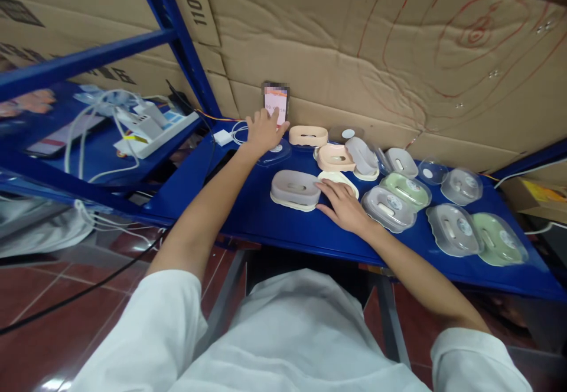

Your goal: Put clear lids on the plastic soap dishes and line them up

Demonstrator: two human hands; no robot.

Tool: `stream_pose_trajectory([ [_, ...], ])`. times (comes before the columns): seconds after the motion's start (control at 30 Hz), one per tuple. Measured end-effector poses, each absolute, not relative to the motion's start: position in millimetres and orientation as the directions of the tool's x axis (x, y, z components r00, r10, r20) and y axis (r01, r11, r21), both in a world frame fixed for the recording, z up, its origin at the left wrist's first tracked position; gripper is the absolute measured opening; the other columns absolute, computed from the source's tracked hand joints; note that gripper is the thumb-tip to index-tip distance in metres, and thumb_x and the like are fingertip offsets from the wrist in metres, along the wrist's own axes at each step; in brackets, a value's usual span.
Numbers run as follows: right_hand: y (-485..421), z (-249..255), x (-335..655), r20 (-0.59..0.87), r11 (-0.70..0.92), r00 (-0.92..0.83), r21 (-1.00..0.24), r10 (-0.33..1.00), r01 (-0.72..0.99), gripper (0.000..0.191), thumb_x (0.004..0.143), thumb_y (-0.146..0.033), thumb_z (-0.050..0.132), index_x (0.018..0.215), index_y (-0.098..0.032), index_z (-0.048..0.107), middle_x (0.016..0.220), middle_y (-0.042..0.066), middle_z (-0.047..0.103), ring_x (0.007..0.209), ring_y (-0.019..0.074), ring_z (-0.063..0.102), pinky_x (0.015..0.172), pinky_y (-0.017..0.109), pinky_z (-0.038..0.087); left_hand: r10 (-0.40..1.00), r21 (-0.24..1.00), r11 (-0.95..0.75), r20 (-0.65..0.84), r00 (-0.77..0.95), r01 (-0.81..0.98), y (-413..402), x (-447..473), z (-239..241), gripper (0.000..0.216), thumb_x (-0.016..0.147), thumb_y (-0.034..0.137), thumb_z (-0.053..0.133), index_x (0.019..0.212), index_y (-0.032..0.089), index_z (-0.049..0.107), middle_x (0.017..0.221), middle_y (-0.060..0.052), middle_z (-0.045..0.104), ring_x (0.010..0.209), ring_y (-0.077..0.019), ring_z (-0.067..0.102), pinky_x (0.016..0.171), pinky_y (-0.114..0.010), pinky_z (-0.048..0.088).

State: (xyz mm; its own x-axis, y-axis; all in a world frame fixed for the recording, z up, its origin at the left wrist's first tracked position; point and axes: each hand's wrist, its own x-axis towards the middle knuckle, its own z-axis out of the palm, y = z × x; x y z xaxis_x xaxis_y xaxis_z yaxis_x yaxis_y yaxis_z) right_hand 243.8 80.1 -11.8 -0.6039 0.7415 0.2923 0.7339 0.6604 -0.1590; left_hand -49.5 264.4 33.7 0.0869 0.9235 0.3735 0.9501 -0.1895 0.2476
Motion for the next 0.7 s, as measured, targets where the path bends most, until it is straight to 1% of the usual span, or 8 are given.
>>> stream_pose_trajectory([
  [0.1, 84.7, -8.9, 245.9, 0.275, 0.676, -0.626, -0.151, 0.730, 0.722, 0.058, 0.111, -0.049, 0.049, 0.162, -0.021, 0.046, 0.161, 0.019, 0.053, 0.144, 0.0348, 0.055, 0.120, 0.056, 0.043, 0.905, 0.239, -0.255, 0.401, 0.144, 0.937, 244.9, -47.1, 38.6, 0.070, 0.110, 0.053, 0.033, 0.166, 0.011, 0.040, 0.150, -0.031, 0.056, 0.137, -0.0493, 0.052, 0.112, -0.066, 0.037],
  [0.17, 88.1, -7.1, 246.9, 0.270, 0.686, -0.639, -0.141, 0.720, 0.714, 0.057, 0.111, -0.048, 0.049, 0.161, -0.021, 0.047, 0.160, 0.019, 0.055, 0.144, 0.0345, 0.055, 0.118, 0.054, 0.044, 0.859, 0.248, -0.396, 0.439, 0.262, 0.884, 229.5, -43.5, 39.2, 0.064, 0.111, 0.049, 0.031, 0.159, 0.012, 0.049, 0.145, -0.027, 0.061, 0.134, -0.0434, 0.057, 0.111, -0.059, 0.041],
  [0.27, 90.9, -6.5, 247.0, 0.288, 0.684, -0.636, -0.107, 0.716, 0.722, 0.053, 0.111, -0.044, 0.049, 0.159, -0.021, 0.051, 0.159, 0.019, 0.056, 0.143, 0.0344, 0.056, 0.117, 0.054, 0.045, 0.710, 0.263, -0.679, 0.472, 0.523, 0.685, 206.2, -38.2, 34.3, 0.053, 0.113, 0.048, 0.034, 0.138, 0.015, 0.067, 0.128, -0.018, 0.073, 0.121, -0.0318, 0.067, 0.105, -0.045, 0.048],
  [0.33, 90.7, -7.3, 246.6, 0.302, 0.678, -0.628, -0.093, 0.717, 0.729, 0.050, 0.111, -0.040, 0.051, 0.157, -0.020, 0.053, 0.158, 0.019, 0.056, 0.142, 0.0345, 0.056, 0.116, 0.054, 0.046, 0.606, 0.255, -0.789, 0.478, 0.636, 0.559, 192.1, -37.1, 28.9, 0.047, 0.112, 0.049, 0.041, 0.125, 0.018, 0.073, 0.117, -0.013, 0.076, 0.111, -0.0272, 0.070, 0.099, -0.040, 0.050],
  [0.43, 87.9, -8.7, 246.9, 0.321, 0.683, -0.624, -0.110, 0.712, 0.722, 0.049, 0.110, -0.036, 0.053, 0.157, -0.022, 0.052, 0.158, 0.018, 0.056, 0.143, 0.0327, 0.055, 0.116, 0.052, 0.047, 0.482, 0.231, -0.875, 0.512, 0.711, 0.426, 176.3, -40.2, 23.3, 0.041, 0.112, 0.047, 0.046, 0.115, 0.018, 0.075, 0.109, -0.010, 0.076, 0.098, -0.0234, 0.071, 0.089, -0.036, 0.051],
  [0.53, 83.7, -9.2, 247.8, 0.325, 0.683, -0.619, -0.133, 0.715, 0.719, 0.050, 0.110, -0.034, 0.056, 0.158, -0.023, 0.050, 0.153, 0.015, 0.060, 0.141, 0.0297, 0.057, 0.119, 0.052, 0.045, 0.386, 0.219, -0.922, 0.543, 0.746, 0.318, 168.2, -45.2, 23.5, 0.042, 0.108, 0.053, 0.055, 0.105, 0.016, 0.074, 0.102, -0.010, 0.076, 0.091, -0.0227, 0.069, 0.084, -0.036, 0.050],
  [0.6, 81.7, -9.5, 248.5, 0.319, 0.676, -0.612, -0.147, 0.723, 0.722, 0.049, 0.110, -0.033, 0.056, 0.157, -0.023, 0.051, 0.150, 0.014, 0.063, 0.139, 0.0285, 0.059, 0.120, 0.052, 0.044, 0.411, 0.267, -0.912, 0.555, 0.724, 0.313, 165.0, -46.5, 24.5, 0.040, 0.108, 0.051, 0.055, 0.100, 0.016, 0.073, 0.097, -0.009, 0.075, 0.087, -0.0214, 0.069, 0.081, -0.036, 0.050],
  [0.7, 80.2, -9.7, 249.7, 0.324, 0.677, -0.608, -0.173, 0.725, 0.715, 0.048, 0.109, -0.032, 0.056, 0.156, -0.023, 0.052, 0.149, 0.013, 0.065, 0.139, 0.0279, 0.059, 0.121, 0.052, 0.044, 0.431, 0.303, -0.900, 0.516, 0.740, 0.313, 159.4, -43.4, 23.6, 0.037, 0.107, 0.049, 0.056, 0.099, 0.018, 0.073, 0.094, -0.009, 0.074, 0.087, -0.0217, 0.069, 0.079, -0.036, 0.049],
])
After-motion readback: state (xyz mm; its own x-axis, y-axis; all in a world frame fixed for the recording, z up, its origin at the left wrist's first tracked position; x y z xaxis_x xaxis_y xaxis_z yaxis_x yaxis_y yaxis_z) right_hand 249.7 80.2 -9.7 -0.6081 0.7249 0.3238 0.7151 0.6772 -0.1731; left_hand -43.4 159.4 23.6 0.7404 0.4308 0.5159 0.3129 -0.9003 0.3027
